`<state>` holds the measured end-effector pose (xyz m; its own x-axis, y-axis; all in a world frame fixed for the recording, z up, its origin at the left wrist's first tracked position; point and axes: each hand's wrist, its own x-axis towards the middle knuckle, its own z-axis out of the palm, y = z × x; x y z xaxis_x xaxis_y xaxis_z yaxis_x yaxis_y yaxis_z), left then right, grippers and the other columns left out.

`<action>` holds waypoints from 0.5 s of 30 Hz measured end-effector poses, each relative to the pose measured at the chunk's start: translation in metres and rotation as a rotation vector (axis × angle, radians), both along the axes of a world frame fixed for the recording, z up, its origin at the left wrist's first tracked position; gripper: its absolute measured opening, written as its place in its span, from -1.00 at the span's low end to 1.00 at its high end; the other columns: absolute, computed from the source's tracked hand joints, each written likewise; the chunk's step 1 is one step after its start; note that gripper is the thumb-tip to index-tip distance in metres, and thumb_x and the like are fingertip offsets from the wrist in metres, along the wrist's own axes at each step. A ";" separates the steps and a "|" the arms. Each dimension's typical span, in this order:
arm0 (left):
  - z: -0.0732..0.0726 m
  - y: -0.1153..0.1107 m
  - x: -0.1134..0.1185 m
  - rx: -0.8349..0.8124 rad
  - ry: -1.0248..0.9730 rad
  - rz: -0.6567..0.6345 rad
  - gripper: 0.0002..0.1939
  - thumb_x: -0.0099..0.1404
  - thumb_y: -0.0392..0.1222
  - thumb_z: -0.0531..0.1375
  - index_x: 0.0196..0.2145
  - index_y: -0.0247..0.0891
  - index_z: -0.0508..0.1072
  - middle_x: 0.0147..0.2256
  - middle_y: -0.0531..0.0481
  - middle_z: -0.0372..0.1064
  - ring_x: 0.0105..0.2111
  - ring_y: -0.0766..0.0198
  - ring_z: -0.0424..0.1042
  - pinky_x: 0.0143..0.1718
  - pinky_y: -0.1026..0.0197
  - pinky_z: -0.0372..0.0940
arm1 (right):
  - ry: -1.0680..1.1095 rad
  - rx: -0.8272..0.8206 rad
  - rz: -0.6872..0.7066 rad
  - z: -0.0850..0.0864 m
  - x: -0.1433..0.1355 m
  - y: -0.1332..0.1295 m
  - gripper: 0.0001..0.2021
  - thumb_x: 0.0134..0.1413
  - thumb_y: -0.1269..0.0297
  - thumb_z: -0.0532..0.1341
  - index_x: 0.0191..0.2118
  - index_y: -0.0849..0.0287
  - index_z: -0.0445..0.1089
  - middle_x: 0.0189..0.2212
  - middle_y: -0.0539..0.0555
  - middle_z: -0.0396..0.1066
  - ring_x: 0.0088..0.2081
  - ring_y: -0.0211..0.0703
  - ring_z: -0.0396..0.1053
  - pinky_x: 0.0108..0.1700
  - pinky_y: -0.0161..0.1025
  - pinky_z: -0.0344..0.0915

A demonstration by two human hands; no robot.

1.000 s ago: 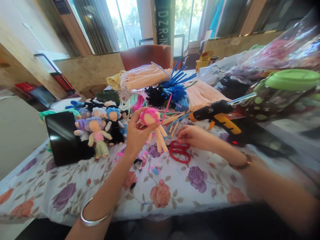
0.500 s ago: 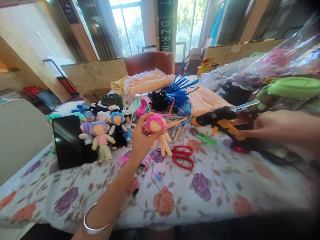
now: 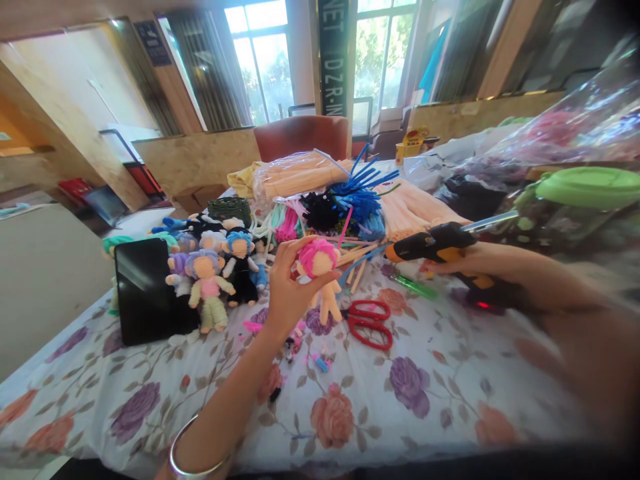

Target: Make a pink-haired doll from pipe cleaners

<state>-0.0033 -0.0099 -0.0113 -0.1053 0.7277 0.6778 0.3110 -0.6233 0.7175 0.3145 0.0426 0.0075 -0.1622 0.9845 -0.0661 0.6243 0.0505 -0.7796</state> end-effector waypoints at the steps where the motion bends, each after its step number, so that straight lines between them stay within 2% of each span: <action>1: 0.000 0.000 0.000 0.020 0.021 0.012 -0.44 -0.09 -0.11 0.41 -0.08 -0.08 0.43 -0.12 -0.02 0.29 -0.11 0.18 0.36 -0.14 0.18 0.35 | 0.043 -0.070 0.047 0.002 0.000 0.000 -0.71 -0.08 0.45 0.29 -0.14 0.28 0.54 -0.18 0.19 0.52 -0.18 -0.20 0.44 -0.12 -0.23 0.23; 6: 0.001 0.002 -0.003 0.055 0.085 0.041 -0.43 -0.08 -0.10 0.42 -0.07 -0.09 0.43 -0.13 0.00 0.30 -0.09 0.21 0.35 -0.13 0.20 0.34 | 0.159 -0.067 0.150 0.012 0.006 -0.007 -0.74 -0.20 0.18 0.39 -0.31 0.17 0.56 -0.19 0.14 0.53 -0.09 -0.01 0.42 0.01 -0.19 0.27; 8: 0.000 0.003 -0.003 0.048 0.087 0.042 -0.43 -0.08 -0.10 0.42 -0.07 -0.09 0.43 -0.12 -0.01 0.30 -0.09 0.21 0.35 -0.13 0.20 0.34 | 0.278 -0.018 0.103 0.018 0.001 -0.014 -0.73 -0.28 0.13 0.41 -0.37 0.13 0.53 -0.26 0.11 0.54 -0.11 0.01 0.43 0.00 -0.18 0.30; 11: -0.001 0.003 -0.002 0.046 0.094 0.038 -0.42 -0.08 -0.10 0.42 -0.06 -0.08 0.42 -0.12 -0.01 0.31 -0.09 0.21 0.36 -0.13 0.19 0.35 | 0.451 -0.013 0.041 0.027 -0.019 -0.027 -0.72 -0.38 0.10 0.43 -0.47 0.15 0.49 -0.43 0.06 0.51 -0.23 0.01 0.45 -0.08 -0.12 0.34; 15: -0.001 0.003 -0.002 0.060 0.130 0.028 -0.43 -0.02 -0.10 0.39 -0.02 -0.08 0.39 -0.10 -0.02 0.30 -0.08 0.21 0.36 -0.13 0.16 0.36 | 0.498 -0.075 0.158 0.039 -0.053 -0.046 -0.71 -0.33 0.07 0.41 -0.55 0.20 0.46 -0.53 0.03 0.46 -0.36 -0.10 0.43 -0.18 -0.18 0.34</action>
<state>-0.0052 -0.0069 -0.0125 -0.0331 0.6833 0.7294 0.4169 -0.6538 0.6314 0.2616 -0.0038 0.0462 -0.3377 0.9412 -0.0127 0.1662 0.0463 -0.9850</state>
